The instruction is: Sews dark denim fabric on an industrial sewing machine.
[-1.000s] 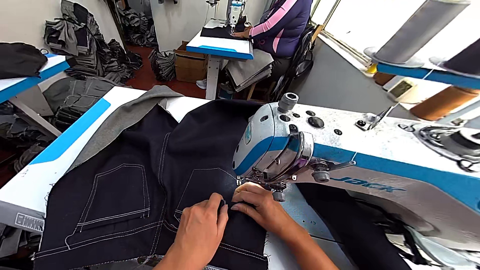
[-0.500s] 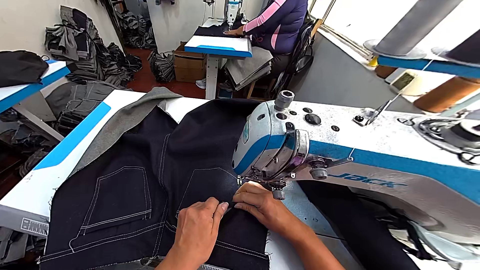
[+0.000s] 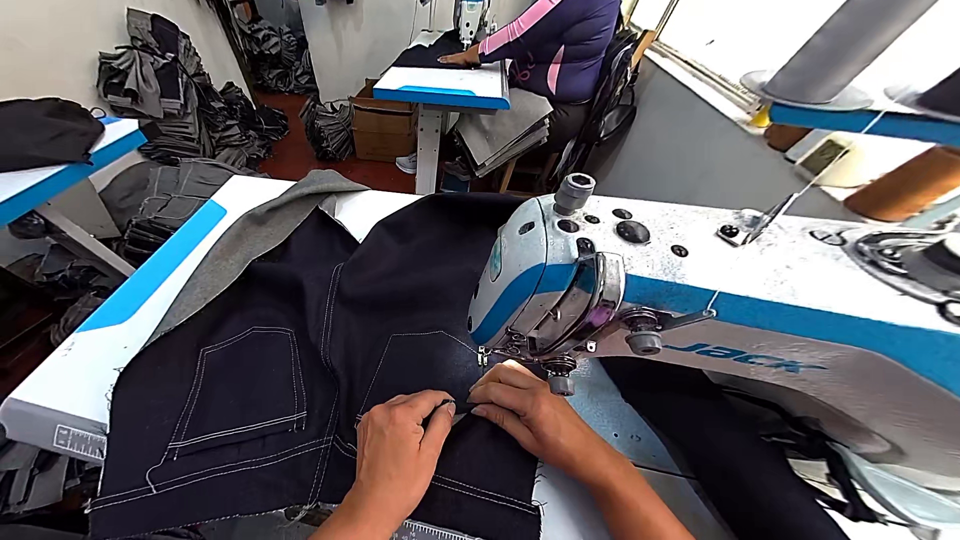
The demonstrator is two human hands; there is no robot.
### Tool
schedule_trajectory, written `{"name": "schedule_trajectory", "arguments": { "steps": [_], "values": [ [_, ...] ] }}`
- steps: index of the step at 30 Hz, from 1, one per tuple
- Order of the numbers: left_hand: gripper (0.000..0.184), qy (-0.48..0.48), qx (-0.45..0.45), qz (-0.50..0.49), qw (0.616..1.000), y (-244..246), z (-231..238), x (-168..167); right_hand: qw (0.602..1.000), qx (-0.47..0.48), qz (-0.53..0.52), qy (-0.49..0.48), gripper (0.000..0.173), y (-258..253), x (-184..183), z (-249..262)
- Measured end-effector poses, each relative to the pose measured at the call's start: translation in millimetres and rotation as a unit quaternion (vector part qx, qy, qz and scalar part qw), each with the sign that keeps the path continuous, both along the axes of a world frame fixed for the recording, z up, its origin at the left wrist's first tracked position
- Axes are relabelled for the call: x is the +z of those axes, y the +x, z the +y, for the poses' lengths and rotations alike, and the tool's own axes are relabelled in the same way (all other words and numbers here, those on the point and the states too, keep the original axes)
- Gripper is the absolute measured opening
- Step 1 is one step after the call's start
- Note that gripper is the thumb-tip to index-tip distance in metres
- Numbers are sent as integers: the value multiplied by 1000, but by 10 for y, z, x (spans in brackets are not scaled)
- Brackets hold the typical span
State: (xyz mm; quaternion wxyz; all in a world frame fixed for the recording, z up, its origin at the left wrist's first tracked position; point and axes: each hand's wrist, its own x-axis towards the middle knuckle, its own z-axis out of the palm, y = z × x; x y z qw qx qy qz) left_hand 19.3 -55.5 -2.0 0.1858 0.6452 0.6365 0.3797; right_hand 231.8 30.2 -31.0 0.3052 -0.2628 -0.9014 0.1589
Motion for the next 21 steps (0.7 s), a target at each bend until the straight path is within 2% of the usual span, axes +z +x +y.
{"name": "schedule_trajectory", "arguments": {
  "steps": [5, 10, 15, 19, 21],
  "values": [
    [27, 82, -17, 42, 996, 21, -16, -113, 998, -24, 56, -27, 25, -51, -24, -86],
    [35, 46, -45, 50, 997, 1, -50, -48, 998, -31, 56, -24, 23, -70, -33, -124],
    [30, 63, -57, 58, 995, 7, -63, -57, 998, -21, 52, -1, 21, -44, -36, -131],
    [27, 116, -52, 83, 988, 2, -49, -112, 995, -67, 5, 67, 22, 273, 35, -242],
    [28, 131, -39, 80, 987, -25, -27, -151, 996, -51, -36, 57, 23, 501, 45, -377]
  ]
}}
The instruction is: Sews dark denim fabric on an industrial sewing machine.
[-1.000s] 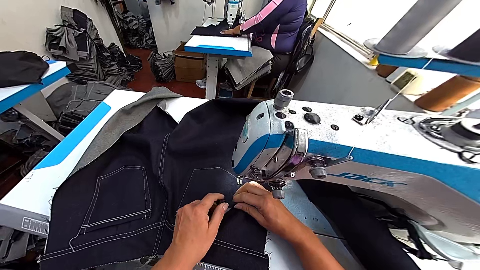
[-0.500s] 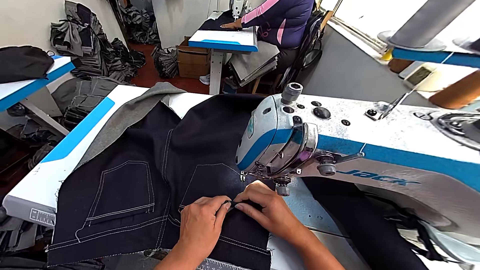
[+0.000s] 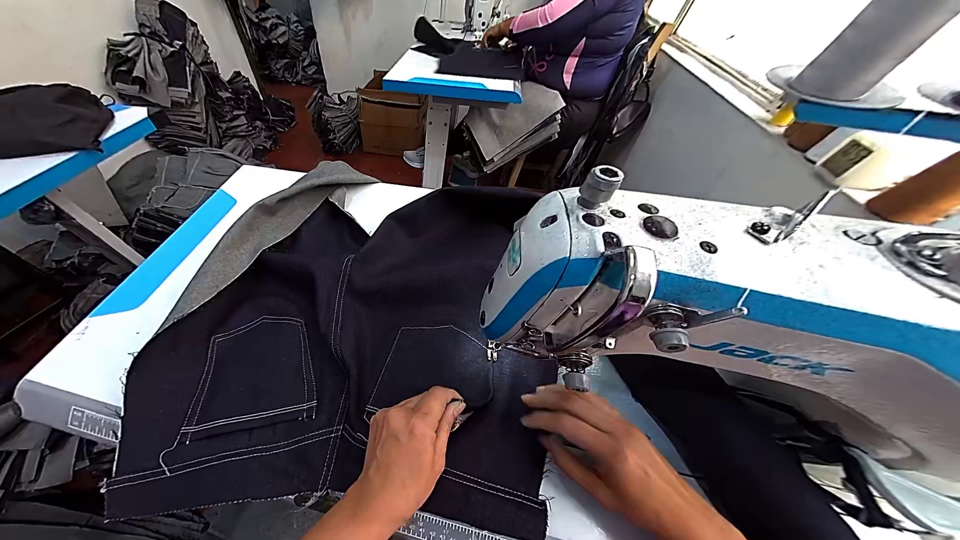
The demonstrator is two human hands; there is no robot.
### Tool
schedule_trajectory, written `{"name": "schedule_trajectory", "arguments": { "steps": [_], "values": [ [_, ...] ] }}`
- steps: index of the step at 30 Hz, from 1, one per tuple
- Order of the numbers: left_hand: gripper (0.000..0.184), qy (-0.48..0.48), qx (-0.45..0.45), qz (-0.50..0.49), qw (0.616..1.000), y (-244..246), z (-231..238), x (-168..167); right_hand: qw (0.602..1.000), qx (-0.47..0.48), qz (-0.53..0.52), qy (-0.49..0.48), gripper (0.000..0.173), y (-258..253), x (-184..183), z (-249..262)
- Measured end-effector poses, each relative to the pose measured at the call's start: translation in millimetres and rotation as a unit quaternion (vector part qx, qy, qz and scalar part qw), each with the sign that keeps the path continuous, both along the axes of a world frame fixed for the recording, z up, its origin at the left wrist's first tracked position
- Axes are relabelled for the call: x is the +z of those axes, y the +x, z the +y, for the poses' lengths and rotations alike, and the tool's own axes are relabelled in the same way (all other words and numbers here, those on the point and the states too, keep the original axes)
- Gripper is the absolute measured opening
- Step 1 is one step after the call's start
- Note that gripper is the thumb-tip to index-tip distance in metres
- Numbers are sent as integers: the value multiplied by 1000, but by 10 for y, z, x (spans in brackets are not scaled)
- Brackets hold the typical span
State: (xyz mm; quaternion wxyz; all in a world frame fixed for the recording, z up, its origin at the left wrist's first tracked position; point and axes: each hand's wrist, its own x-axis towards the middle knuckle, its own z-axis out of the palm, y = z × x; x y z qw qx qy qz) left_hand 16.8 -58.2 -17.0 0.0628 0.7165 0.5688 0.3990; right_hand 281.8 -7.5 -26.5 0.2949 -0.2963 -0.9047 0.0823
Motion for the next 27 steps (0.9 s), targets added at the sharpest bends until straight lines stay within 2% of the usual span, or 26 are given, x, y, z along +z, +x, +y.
{"name": "schedule_trajectory", "arguments": {
  "steps": [4, 9, 12, 17, 20, 23, 27],
  "values": [
    [26, -6, 19, -29, 999, -47, 18, -42, 993, 86, -23, -73, 31, 113, -59, -291],
    [26, -26, 19, -27, 999, -66, 18, -1, 995, 96, -13, -14, 30, 2, -117, -178],
    [27, -8, 15, -4, 1000, -47, 11, -21, 994, 98, 10, 38, 21, -84, -79, -113],
    [29, 66, -25, 76, 995, -40, -5, -100, 992, 96, -27, 74, 19, -86, 169, -125],
    [26, 105, -56, 114, 986, -39, 0, -131, 992, 96, -41, 66, 15, -77, 110, -116],
    [16, 139, -115, 191, 965, -39, -80, -125, 993, 96, -47, 57, 21, -41, 31, -131],
    [26, 171, -146, 278, 934, -48, -140, -92, 992, 101, -30, 63, 25, -42, -16, -207]
  ]
}}
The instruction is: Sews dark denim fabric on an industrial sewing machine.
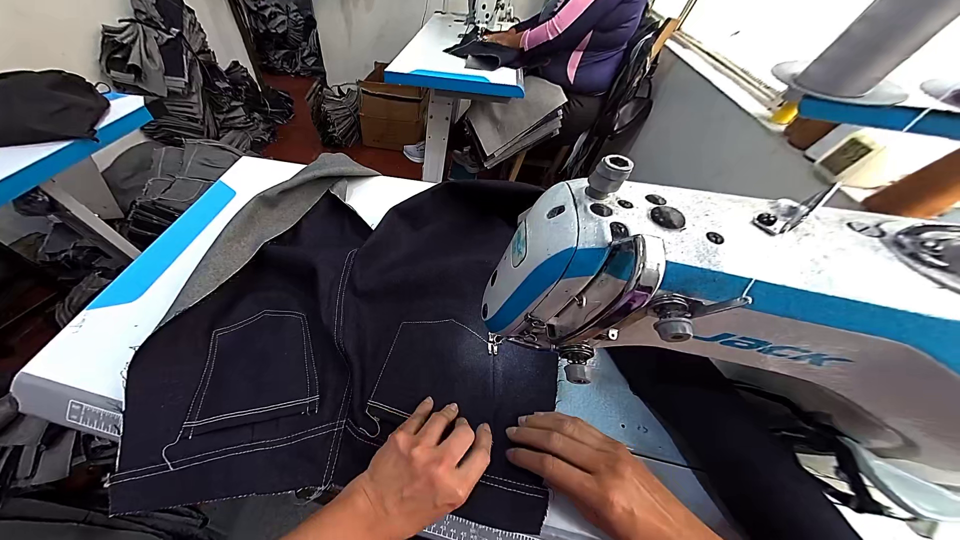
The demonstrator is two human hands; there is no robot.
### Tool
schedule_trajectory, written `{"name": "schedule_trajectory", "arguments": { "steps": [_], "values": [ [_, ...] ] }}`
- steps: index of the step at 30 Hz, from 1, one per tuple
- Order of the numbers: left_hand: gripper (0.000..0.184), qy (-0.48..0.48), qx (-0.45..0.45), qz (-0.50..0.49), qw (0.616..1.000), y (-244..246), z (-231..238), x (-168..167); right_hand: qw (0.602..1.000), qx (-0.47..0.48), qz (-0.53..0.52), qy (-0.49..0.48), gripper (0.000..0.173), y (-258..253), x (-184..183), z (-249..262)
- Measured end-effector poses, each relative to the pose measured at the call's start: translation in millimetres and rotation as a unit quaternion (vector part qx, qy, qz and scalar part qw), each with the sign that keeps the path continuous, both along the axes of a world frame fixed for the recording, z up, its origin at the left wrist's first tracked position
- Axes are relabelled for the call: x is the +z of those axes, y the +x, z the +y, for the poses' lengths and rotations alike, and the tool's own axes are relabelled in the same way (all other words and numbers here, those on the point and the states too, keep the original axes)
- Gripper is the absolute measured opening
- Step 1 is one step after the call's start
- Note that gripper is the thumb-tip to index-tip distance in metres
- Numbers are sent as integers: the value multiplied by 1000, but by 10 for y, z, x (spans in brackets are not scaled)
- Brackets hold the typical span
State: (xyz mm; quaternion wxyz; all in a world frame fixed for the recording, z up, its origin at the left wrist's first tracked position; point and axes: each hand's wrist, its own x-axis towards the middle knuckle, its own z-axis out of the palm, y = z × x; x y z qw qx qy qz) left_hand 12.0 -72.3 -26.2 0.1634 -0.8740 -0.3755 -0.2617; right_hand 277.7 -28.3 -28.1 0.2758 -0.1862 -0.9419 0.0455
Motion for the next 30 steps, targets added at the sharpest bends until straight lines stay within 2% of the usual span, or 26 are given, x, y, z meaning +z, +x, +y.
{"name": "schedule_trajectory", "arguments": {
  "steps": [5, 8, 10, 12, 15, 20, 25, 30],
  "values": [
    [25, 14, -41, 33, 998, -14, 31, 50, 998, 36, -2, -48, 24, 15, 33, -120],
    [25, -89, -78, 51, 992, -98, 75, 210, 996, 7, 9, -83, 26, 1, 145, -145],
    [22, -179, -112, -11, 977, -220, 202, 279, 996, -42, 15, -80, 25, -111, 180, -139],
    [22, -225, -120, -67, 964, -360, 376, 313, 995, -81, 8, -61, 30, -265, 150, -118],
    [23, -215, -72, -42, 973, -564, 614, 317, 994, -107, -14, -1, 26, -434, 66, -116],
    [45, -261, -2, 79, 962, -824, 662, 273, 990, -127, -39, 49, 25, -506, 61, -142],
    [47, -232, 7, 87, 969, -856, 635, 193, 980, -172, -28, 96, 23, -612, 21, -210],
    [57, -223, 33, 131, 965, -945, 602, 233, 985, -147, -45, 77, 18, -547, 51, -276]
  ]
}}
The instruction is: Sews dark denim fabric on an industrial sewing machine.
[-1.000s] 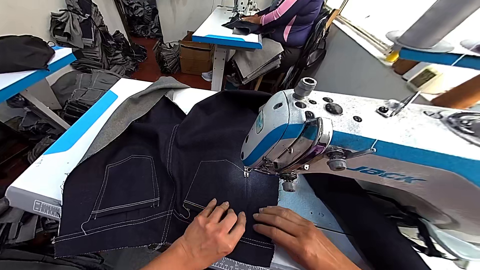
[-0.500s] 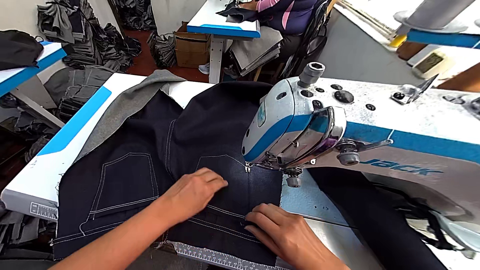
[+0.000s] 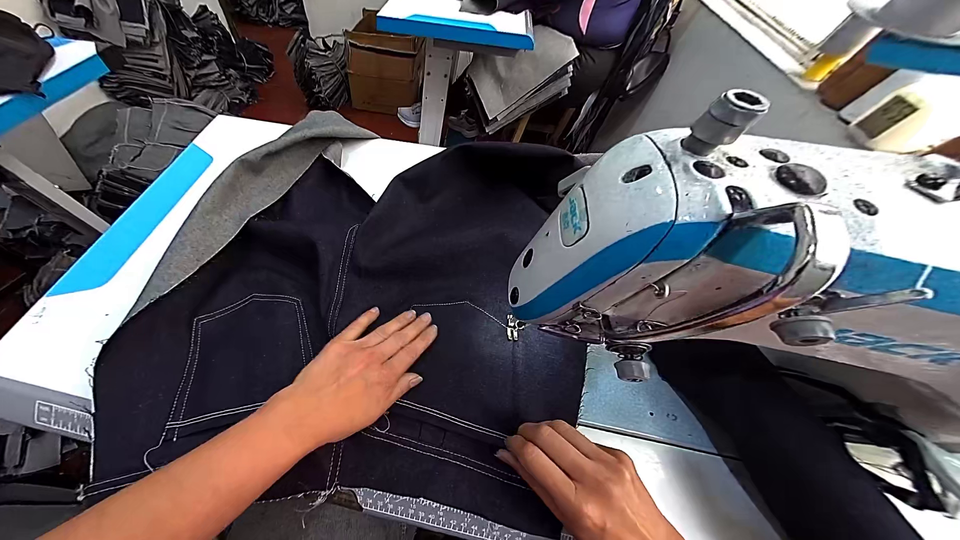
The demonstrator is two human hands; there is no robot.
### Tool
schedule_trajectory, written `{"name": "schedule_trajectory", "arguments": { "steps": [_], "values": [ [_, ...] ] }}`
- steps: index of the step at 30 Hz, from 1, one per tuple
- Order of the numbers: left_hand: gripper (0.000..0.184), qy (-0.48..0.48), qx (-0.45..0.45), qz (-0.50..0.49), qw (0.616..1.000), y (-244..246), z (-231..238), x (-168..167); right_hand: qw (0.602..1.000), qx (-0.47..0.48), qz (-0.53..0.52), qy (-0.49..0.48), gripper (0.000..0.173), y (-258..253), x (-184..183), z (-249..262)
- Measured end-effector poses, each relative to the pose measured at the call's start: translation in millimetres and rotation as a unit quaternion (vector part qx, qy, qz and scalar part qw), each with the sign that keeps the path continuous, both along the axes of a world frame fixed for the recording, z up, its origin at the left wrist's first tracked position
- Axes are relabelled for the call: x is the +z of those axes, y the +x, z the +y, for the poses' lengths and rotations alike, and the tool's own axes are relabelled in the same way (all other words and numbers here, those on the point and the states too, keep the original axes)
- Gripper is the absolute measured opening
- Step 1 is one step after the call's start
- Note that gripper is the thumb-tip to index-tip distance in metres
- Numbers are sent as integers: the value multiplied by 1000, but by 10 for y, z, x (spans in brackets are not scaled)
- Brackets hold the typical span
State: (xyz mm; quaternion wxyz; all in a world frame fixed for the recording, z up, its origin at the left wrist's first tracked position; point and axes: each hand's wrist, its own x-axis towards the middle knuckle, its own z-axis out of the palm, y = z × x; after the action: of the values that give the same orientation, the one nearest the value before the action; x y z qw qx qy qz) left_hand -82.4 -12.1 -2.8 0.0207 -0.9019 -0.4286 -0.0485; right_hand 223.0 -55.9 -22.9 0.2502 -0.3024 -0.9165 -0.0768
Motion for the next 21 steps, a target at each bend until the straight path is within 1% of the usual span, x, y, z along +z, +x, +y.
{"name": "schedule_trajectory", "arguments": {
  "steps": [2, 4, 6, 7, 8, 9, 10, 11, 12, 13, 15, 19, 21],
  "values": [
    [63, -17, 4, 35, 999, -106, -13, 35, 1000, 18, -19, -11, 13, 20, 54, -23],
    [66, -65, 12, 84, 994, -163, -7, 149, 999, 22, -33, -13, 15, 27, 87, -31],
    [63, -137, 31, 159, 977, -95, 45, 405, 999, 22, -36, -12, 16, 28, 91, -27],
    [57, -152, 37, 175, 972, -14, 83, 534, 999, 22, -38, -10, 16, 29, 92, -26],
    [47, -128, 29, 153, 979, 76, 111, 596, 999, 22, -41, -7, 16, 34, 95, -28],
    [32, -69, 6, 93, 993, 173, 134, 575, 999, 22, -44, -4, 17, 32, 98, -36],
    [24, -22, -27, 24, 999, 276, 155, 503, 999, 22, -47, -4, 17, 25, 102, -46],
    [27, -9, -66, -34, 997, 372, 168, 383, 998, 24, -52, -4, 18, 18, 111, -50],
    [34, -33, -105, -76, 991, 448, 164, 230, 998, 27, -55, -4, 18, 14, 125, -50],
    [41, -69, -136, -92, 984, 483, 148, 76, 998, 31, -58, -5, 19, 22, 138, -47],
    [49, -89, -167, -86, 978, 477, 137, -107, 998, 42, -52, -11, 22, 82, 129, -32],
    [42, -43, -195, -110, 974, 410, 116, -163, 998, 39, -37, -25, 27, 148, 75, -28],
    [42, -57, -208, -112, 970, 380, 86, -138, 999, 21, -30, -33, 27, 108, 57, -63]
  ]
}}
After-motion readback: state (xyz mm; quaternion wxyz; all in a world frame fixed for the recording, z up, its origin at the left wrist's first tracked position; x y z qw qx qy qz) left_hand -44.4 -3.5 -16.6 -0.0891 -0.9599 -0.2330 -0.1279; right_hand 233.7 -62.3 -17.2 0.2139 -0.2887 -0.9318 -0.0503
